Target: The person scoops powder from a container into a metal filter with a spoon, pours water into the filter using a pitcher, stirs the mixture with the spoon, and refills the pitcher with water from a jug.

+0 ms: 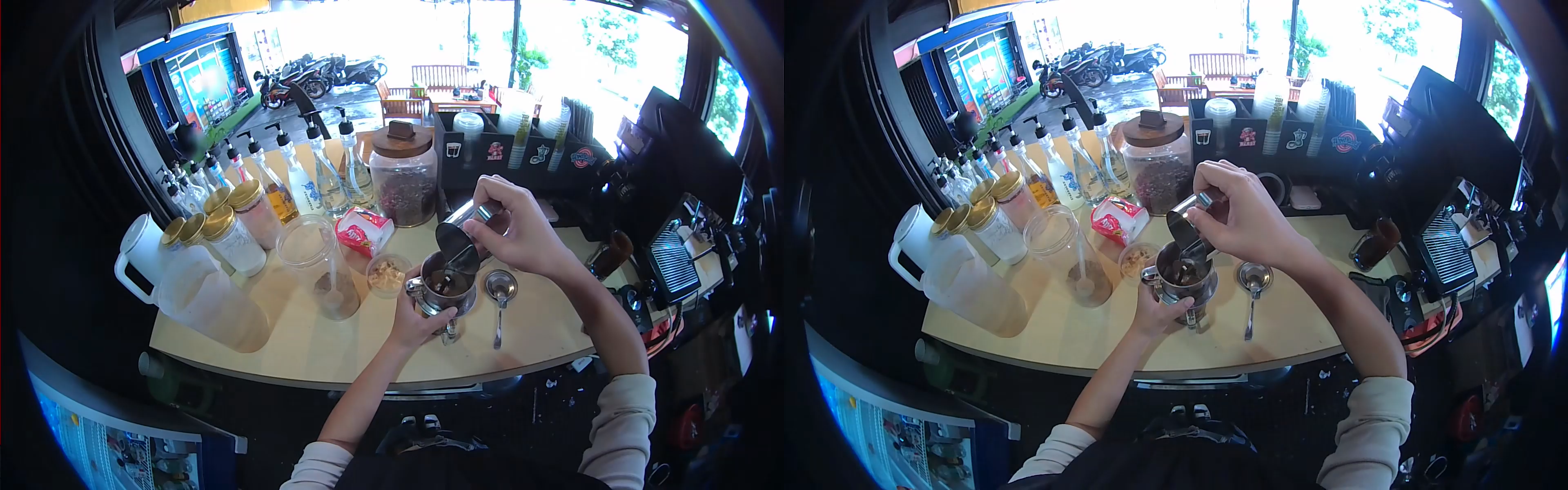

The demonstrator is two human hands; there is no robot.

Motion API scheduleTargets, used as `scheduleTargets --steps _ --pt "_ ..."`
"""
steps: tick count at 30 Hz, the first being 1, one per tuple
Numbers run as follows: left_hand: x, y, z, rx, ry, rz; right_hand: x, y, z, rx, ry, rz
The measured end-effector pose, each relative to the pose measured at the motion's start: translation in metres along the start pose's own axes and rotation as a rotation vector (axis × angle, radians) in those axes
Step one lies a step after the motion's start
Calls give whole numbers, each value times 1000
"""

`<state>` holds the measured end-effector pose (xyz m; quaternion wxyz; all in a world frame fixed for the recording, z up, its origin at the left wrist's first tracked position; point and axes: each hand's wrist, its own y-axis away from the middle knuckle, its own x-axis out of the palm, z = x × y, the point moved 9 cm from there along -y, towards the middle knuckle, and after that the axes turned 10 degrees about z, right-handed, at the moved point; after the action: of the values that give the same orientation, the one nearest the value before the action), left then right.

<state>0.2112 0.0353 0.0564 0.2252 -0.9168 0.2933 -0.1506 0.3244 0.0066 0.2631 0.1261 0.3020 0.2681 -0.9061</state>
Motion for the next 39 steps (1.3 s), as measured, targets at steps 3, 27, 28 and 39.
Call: scheduleTargets --steps 3,27,28,39 --pt "-1 0 0 -3 -22 -1 -2 0 -1 2 35 -10" --pt "2 2 -1 -4 67 -28 -28 40 -56 80 -200 -215" --pt "3 3 0 -27 119 -44 -32 47 -68 101 -326 -289" --pt "-11 16 -41 85 -305 -141 -28 110 -95 52 -819 -524"
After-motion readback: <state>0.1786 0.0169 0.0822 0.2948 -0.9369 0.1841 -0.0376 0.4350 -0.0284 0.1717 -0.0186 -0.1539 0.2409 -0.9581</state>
